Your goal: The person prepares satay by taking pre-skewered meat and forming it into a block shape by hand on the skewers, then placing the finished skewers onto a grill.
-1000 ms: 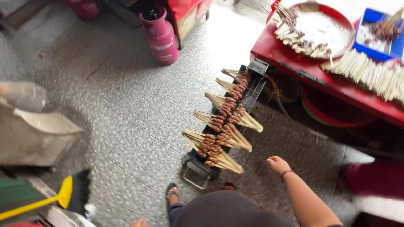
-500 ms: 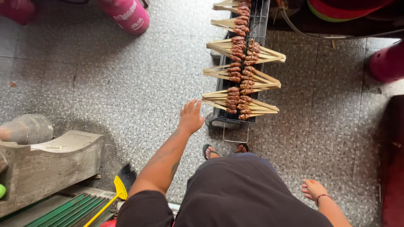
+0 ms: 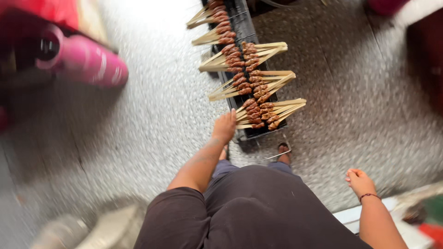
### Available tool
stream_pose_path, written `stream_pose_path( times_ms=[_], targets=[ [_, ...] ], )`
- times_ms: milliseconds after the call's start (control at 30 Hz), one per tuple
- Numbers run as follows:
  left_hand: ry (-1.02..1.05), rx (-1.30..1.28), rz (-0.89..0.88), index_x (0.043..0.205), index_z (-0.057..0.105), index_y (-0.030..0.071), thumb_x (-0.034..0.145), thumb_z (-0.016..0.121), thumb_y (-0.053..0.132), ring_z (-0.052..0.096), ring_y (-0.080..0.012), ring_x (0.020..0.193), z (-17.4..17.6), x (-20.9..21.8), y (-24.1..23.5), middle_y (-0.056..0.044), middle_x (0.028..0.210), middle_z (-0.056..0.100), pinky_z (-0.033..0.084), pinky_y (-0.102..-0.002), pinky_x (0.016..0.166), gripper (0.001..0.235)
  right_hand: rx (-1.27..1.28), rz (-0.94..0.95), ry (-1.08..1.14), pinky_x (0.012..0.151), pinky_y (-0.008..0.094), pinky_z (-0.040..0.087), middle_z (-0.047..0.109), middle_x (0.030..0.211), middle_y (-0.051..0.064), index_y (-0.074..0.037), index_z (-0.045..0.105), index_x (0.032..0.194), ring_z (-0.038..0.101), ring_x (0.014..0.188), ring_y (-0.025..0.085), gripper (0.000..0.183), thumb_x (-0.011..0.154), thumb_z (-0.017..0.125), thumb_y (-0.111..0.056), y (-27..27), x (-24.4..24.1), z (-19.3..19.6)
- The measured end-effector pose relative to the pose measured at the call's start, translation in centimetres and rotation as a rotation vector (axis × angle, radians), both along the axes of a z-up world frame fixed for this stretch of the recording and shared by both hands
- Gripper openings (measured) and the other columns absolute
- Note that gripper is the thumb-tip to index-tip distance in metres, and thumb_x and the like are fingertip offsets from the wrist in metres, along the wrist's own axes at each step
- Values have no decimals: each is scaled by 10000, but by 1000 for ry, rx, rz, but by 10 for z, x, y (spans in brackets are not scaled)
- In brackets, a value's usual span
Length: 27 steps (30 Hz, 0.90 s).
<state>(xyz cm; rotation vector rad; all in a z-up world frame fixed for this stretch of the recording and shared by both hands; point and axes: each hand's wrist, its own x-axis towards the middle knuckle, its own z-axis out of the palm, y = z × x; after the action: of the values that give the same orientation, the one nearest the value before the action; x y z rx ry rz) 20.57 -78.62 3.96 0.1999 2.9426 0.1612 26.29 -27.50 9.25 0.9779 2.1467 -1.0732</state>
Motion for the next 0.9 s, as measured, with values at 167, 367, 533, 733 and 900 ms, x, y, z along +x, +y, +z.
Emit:
stream_pose_path(
  times_ms=[167,367,533,733,900],
  targets=[
    [-225,-59,-52,1487,213,-20,990,442,167,566,-412,999,8,0,-8,-234,1365,442,549,-492,650,578,-13,-124,-190,650,390,525,695,925,181,-21,664,1096,650,809,263,300,907,499,-185,-85,124,-17],
    [-389,443,103,1194,431,56,896,464,206,582,-442,826,43,-11,-31,-182,1025,546,455,-577,611,335,-94,-433,-378,766,427,508,653,1110,153,-10,618,1231,660,1001,327,401,962,511,-288,-139,265,-19],
    [-788,899,329,999,543,81,907,394,135,440,-153,528,71,-16,-49,-53,715,549,352,-292,434,184,-41,-514,-458,850,398,497,688,1201,250,67,631,1294,663,1035,341,453,965,540,-232,-146,317,-6],
    [-1565,1421,482,1177,526,-13,830,372,170,255,-82,450,57,-26,-54,-56,723,443,186,-204,398,421,-53,-640,-350,901,463,480,621,1202,235,71,584,1286,614,1062,371,402,1021,495,-218,-152,310,7],
    [-1846,1467,412,1249,554,-67,1019,294,352,499,-75,467,36,-40,-62,-98,865,622,384,-173,399,544,67,-345,-410,955,461,492,672,1227,114,-51,596,1317,636,1100,268,398,1041,428,-282,-167,239,62]
  ],
)
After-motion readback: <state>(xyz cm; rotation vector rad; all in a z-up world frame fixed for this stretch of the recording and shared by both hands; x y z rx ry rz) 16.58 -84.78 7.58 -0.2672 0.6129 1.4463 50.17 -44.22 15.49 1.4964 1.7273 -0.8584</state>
